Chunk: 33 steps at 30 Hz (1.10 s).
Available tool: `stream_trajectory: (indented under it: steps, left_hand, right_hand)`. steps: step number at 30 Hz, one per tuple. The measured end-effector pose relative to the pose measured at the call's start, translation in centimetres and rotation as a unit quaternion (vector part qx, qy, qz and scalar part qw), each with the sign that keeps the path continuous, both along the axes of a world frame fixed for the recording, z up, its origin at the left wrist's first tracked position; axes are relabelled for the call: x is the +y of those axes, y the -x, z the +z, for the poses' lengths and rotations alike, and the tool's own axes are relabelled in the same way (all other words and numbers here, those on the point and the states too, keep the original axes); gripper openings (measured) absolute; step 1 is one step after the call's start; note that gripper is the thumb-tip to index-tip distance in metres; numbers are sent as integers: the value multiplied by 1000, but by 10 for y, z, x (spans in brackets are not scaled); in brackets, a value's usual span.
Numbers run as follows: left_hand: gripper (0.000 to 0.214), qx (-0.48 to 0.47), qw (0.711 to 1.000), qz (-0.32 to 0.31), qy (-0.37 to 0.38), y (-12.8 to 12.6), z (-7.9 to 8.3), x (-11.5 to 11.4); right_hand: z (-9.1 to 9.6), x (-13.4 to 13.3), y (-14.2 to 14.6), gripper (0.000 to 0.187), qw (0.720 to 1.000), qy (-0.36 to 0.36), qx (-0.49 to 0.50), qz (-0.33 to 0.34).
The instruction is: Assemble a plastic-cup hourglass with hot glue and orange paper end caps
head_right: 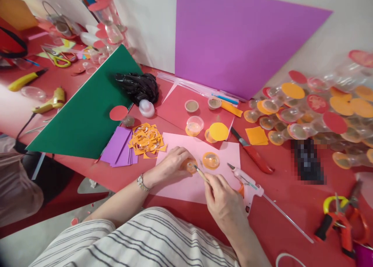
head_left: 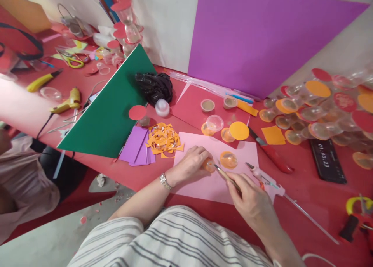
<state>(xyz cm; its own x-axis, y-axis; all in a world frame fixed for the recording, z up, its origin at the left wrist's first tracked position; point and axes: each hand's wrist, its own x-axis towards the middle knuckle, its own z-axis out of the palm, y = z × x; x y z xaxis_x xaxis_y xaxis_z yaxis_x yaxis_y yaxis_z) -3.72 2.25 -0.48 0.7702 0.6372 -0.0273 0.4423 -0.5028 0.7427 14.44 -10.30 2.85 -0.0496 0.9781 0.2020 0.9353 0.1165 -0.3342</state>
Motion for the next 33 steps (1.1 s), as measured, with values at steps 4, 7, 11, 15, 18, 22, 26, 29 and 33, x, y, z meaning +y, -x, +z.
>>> stream_trajectory:
  steps: [4, 7, 11, 15, 18, 22, 26, 29, 33]
  left_hand:
    - [33, -25, 999, -3, 23, -1, 1, -1]
    - [29, -43, 998, -1, 48, -1, -1, -3]
    - [29, -49, 997, 8, 57, -1, -3, -4]
    - [30, -48, 997, 12, 59, -1, -4, -5]
    - [29, -53, 997, 10, 53, -2, -4, -5]
    - [25, -67, 997, -1, 36, -2, -4, -4]
    - [24, -91, 996, -7, 19, -1, -6, -3]
    - [27, -90, 996, -10, 15, 1, -5, -3]
    - [37, -75, 997, -13, 19, 1, -4, -3]
  right_hand:
    - [0, 2, -4, 22, 999, -3, -19, 28]
    - [0, 4, -5, 23, 999, 2, -38, 23]
    - [0, 9, -5, 24, 998, 1, -50, 41]
    - [2, 14, -3, 27, 997, -8, -58, 50]
    - [4, 12, -4, 26, 996, -23, -69, 49]
    - [4, 3, -9, 24, 996, -18, -75, 45]
    - [3, -4, -13, 23, 997, -9, -64, 36]
    - [2, -5, -11, 23, 999, 4, -43, 30]
    - [0, -3, -8, 22, 999, -1, -24, 32]
